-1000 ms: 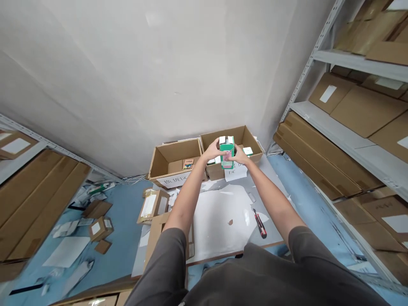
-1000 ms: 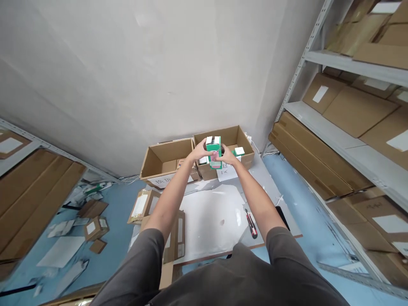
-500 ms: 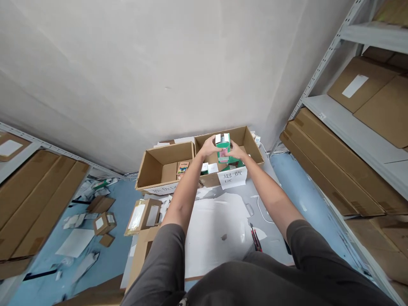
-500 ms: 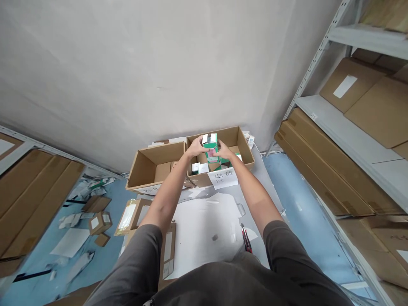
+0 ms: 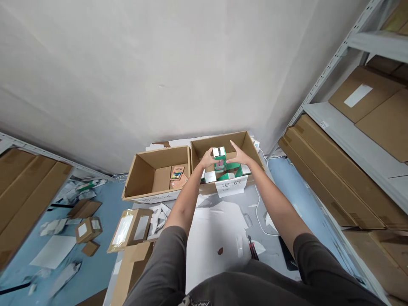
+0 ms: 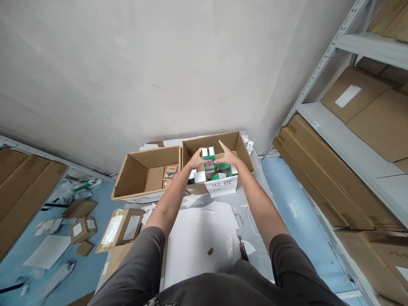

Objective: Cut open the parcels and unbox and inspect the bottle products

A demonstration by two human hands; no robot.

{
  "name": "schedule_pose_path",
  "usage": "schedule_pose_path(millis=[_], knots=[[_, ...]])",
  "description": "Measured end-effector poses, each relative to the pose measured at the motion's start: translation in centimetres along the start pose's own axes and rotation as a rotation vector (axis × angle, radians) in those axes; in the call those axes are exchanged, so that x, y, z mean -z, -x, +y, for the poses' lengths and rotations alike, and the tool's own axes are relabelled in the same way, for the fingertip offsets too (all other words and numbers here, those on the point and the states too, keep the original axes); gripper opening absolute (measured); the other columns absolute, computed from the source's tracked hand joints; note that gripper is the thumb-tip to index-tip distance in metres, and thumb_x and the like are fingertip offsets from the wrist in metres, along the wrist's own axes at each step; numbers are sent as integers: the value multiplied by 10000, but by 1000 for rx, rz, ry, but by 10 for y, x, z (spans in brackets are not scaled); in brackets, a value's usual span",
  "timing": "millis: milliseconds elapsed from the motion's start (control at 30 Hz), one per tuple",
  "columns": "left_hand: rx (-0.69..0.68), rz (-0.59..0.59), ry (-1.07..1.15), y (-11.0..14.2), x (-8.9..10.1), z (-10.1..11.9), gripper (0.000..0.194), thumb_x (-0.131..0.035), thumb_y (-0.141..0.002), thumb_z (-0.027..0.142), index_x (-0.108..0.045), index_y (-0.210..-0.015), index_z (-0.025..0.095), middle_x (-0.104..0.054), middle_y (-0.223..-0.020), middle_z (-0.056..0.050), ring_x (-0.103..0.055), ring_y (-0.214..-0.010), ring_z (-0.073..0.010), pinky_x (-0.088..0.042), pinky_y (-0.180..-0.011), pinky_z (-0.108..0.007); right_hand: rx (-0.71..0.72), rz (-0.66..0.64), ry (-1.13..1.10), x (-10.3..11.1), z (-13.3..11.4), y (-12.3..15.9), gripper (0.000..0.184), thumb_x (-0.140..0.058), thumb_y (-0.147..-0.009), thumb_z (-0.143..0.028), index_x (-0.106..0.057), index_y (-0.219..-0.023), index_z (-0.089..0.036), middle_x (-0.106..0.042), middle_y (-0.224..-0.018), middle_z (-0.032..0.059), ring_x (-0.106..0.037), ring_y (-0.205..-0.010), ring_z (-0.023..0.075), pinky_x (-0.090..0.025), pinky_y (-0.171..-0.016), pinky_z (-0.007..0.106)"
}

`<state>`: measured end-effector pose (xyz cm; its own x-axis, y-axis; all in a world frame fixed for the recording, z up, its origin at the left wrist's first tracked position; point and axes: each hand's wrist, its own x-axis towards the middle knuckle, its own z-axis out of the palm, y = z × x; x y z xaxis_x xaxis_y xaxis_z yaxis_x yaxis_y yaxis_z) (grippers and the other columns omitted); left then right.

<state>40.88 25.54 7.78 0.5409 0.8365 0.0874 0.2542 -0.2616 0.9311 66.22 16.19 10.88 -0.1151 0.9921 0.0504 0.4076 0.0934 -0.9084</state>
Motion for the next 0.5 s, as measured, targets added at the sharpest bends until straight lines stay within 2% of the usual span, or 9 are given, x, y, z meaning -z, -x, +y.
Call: schedule_pose_path(millis=[133, 233, 367, 500], knots=[[-30, -11, -115, 5, 15, 2, 1221, -1000, -539, 456, -445, -1593, 188, -375, -1707, -193, -318, -1599, -395, -243, -1320, -532, 20, -12, 98, 0, -8, 4, 1435, -1019, -588, -477, -189, -1749, -334, -207, -1807, 120, -184, -1673, 353, -215, -1352, 536], [-69, -46, -172, 19, 28, 14, 1302, -1009, -519, 476, -401, -1641, 215, -305, -1751, -193, -231, -1640, -411, -187, -1338, -555, 38, -11, 166, -9, -20, 5, 1425, -1018, -585, -490, -204, -1745, -343, -215, -1804, 122, -188, -1671, 367, -224, -1344, 563], [-133, -17, -226, 54, 46, 33, 1272, -958, -615, 510, -337, -1687, 223, -245, -1781, -190, -174, -1665, -395, -157, -1346, -556, 58, -12, 236, -28, -41, 16, 1378, -986, -634, -507, -197, -1749, -319, -205, -1803, 139, -182, -1672, 369, -228, -1340, 571], [-154, 30, -247, 106, 67, 50, 1163, -906, -693, 505, -356, -1688, 258, -272, -1780, -153, -176, -1668, -390, -164, -1347, -562, 83, 15, 277, -49, -64, 39, 1289, -949, -694, -495, -216, -1743, -342, -236, -1797, 119, -199, -1667, 370, -242, -1334, 587]])
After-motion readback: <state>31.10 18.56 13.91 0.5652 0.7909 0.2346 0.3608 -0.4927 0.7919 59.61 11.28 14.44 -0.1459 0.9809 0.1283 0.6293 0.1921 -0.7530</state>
